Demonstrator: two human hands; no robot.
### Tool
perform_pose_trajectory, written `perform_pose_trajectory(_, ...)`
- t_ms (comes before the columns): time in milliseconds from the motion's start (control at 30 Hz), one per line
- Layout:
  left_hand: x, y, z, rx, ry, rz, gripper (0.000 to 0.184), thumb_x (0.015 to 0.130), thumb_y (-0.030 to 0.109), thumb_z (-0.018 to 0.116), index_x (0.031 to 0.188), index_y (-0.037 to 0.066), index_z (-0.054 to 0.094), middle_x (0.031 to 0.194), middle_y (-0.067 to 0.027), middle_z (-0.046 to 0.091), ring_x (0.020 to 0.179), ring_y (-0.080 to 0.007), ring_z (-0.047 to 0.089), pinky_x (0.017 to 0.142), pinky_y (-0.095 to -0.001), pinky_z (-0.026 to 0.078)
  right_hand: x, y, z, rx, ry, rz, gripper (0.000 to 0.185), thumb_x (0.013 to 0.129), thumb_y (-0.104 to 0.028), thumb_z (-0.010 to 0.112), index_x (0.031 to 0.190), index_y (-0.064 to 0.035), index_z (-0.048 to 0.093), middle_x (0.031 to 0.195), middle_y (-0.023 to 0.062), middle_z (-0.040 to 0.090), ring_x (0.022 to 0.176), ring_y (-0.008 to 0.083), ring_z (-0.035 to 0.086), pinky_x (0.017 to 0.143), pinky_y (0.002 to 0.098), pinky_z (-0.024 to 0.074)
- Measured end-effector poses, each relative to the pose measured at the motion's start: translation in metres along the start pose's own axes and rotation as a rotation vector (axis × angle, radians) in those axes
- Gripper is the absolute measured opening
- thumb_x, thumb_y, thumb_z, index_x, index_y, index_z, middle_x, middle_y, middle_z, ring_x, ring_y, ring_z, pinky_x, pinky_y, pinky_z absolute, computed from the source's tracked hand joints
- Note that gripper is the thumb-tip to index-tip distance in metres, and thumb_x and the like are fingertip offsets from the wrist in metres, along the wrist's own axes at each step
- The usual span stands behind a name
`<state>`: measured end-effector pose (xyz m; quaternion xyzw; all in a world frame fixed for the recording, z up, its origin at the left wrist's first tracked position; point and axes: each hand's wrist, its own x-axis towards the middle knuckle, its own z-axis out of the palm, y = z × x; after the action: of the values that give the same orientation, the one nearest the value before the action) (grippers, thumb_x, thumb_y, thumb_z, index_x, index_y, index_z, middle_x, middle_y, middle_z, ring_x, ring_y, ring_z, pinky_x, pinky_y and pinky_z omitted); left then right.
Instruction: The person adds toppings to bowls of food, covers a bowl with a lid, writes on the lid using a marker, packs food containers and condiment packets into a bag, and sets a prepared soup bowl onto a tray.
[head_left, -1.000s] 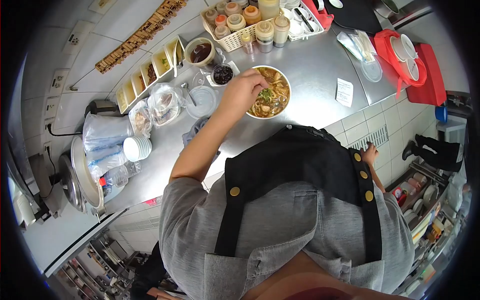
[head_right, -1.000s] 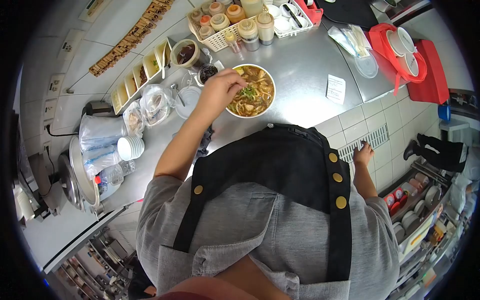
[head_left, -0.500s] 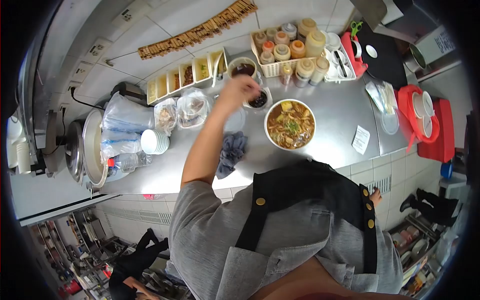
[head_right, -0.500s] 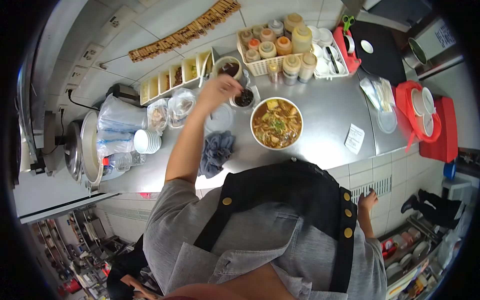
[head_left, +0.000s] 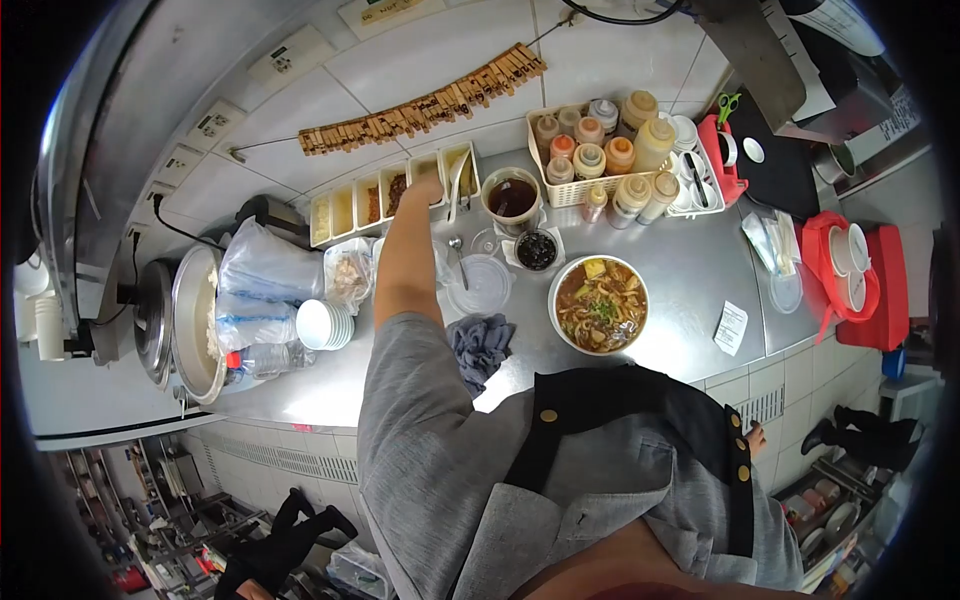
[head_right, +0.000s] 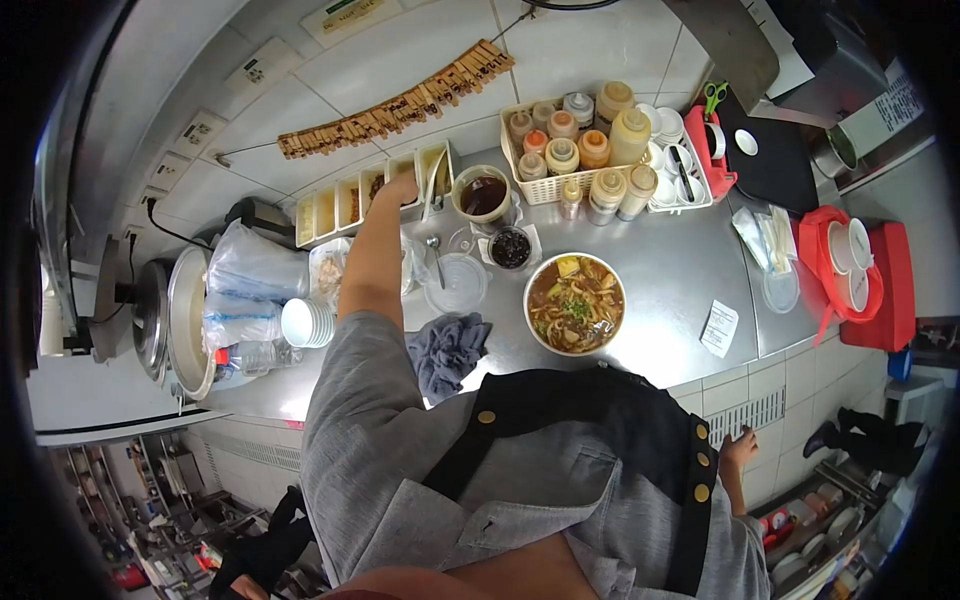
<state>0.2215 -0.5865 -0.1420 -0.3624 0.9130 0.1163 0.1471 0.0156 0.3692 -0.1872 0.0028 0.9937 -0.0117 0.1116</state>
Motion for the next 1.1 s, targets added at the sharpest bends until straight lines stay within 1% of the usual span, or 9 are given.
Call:
perform_pose_trajectory(200,0.021,-0.024,0.027,0.148,-0.118,-0.006,0.031,0.083,0.009,0.050,0.106,-0.001,0.069,0.116,-0.0243,0.063,0.106,-0.0384,0.063,0.091,-0.0440,0.050,-0.009,0.003,-0.002,-0.025,-0.024,0.022,0.053,0.076,-0.014,0.071,0.124,-0.0086,0.051,0.128,0.0138,0.051,0.121,0.0383,0.041,0.105,0.0479,0.0331)
perform_pose_trajectory(467,-0.013,0.001,0.011,-0.009,0.192,-0.065,0.030,0.091,0.016,0.046,0.104,0.002,0.069,0.113,-0.0240,0.065,0.106,-0.0378,0.063,0.091,-0.0468,0.050,-0.016,-0.012,-0.004,-0.008,-0.050,0.038,0.053,0.076,-0.015,0.072,0.124,-0.0114,0.051,0.129,0.0127,0.051,0.121,0.0381,0.041,0.105,0.0475,0.0333)
perform_pose_trajectory(633,-0.039,0.006,-0.011,0.033,0.282,-0.163,0.023,0.084,0.016,0.058,0.101,0.006,0.070,0.107,-0.0217,0.067,0.099,-0.0353,0.065,0.087,-0.0442,0.053,-0.009,0.005,0.010,-0.015,-0.013,0.013,0.054,0.074,-0.016,0.073,0.124,-0.0112,0.051,0.127,0.0110,0.053,0.121,0.0364,0.042,0.105,0.0459,0.0308)
perform_pose_trajectory(733,-0.054,0.003,-0.021,-0.191,0.453,-0.140,0.023,0.080,0.019,0.067,0.098,0.005,0.071,0.104,-0.0195,0.069,0.091,-0.0287,0.069,0.081,-0.0415,0.055,-0.002,0.020,0.020,-0.015,0.030,-0.021,0.054,0.074,-0.017,0.073,0.123,-0.0109,0.051,0.127,0.0105,0.053,0.120,0.0353,0.043,0.105,0.0456,0.0303)
perform_pose_trajectory(800,-0.040,-0.028,-0.009,-0.907,0.643,-0.304,0.021,0.081,0.014,0.072,0.098,0.003,0.069,0.097,-0.0130,0.071,0.084,-0.0204,0.069,0.072,-0.0322,0.059,-0.001,0.017,0.016,-0.022,0.023,-0.007,0.053,0.074,-0.017,0.073,0.123,-0.0104,0.051,0.126,0.0107,0.054,0.120,0.0349,0.044,0.105,0.0453,0.0300)
perform_pose_trajectory(833,-0.048,-0.026,-0.016,-0.905,0.634,-0.305,0.021,0.081,0.014,0.072,0.098,0.003,0.069,0.097,-0.0130,0.071,0.084,-0.0204,0.069,0.072,-0.0322,0.059,0.003,0.021,0.021,-0.023,0.022,-0.024,0.053,0.074,-0.017,0.073,0.123,-0.0104,0.051,0.126,0.0108,0.054,0.120,0.0351,0.044,0.106,0.0453,0.0299)
perform_pose_trajectory(900,-0.071,-0.006,-0.038,-2.110,0.501,-0.279,0.016,0.086,0.005,0.068,0.101,0.000,0.067,0.091,-0.0071,0.069,0.081,-0.0149,0.067,0.069,-0.0219,0.060,0.003,0.020,0.025,-0.020,0.012,-0.037,0.054,0.074,-0.017,0.072,0.123,-0.0101,0.051,0.126,0.0110,0.054,0.121,0.0355,0.043,0.106,0.0450,0.0300)
perform_pose_trajectory(1000,-0.117,0.057,-0.056,-2.307,0.200,-0.246,0.016,0.089,0.000,0.065,0.104,-0.001,0.064,0.092,-0.0058,0.068,0.081,-0.0147,0.067,0.071,-0.0174,0.060,0.011,0.026,0.041,-0.039,0.015,-0.069,0.055,0.075,-0.018,0.072,0.124,-0.0099,0.051,0.126,0.0115,0.054,0.123,0.0361,0.042,0.107,0.0444,0.0305)
perform_pose_trajectory(1100,-0.156,0.132,-0.043,-2.168,-0.075,-0.073,0.016,0.086,-0.001,0.067,0.102,0.000,0.065,0.093,-0.0064,0.068,0.081,-0.0125,0.067,0.072,-0.0182,0.059,0.009,0.011,0.035,-0.023,0.008,-0.133,0.053,0.075,-0.019,0.072,0.123,-0.0096,0.052,0.125,0.0107,0.056,0.122,0.0346,0.044,0.106,0.0442,0.0310)
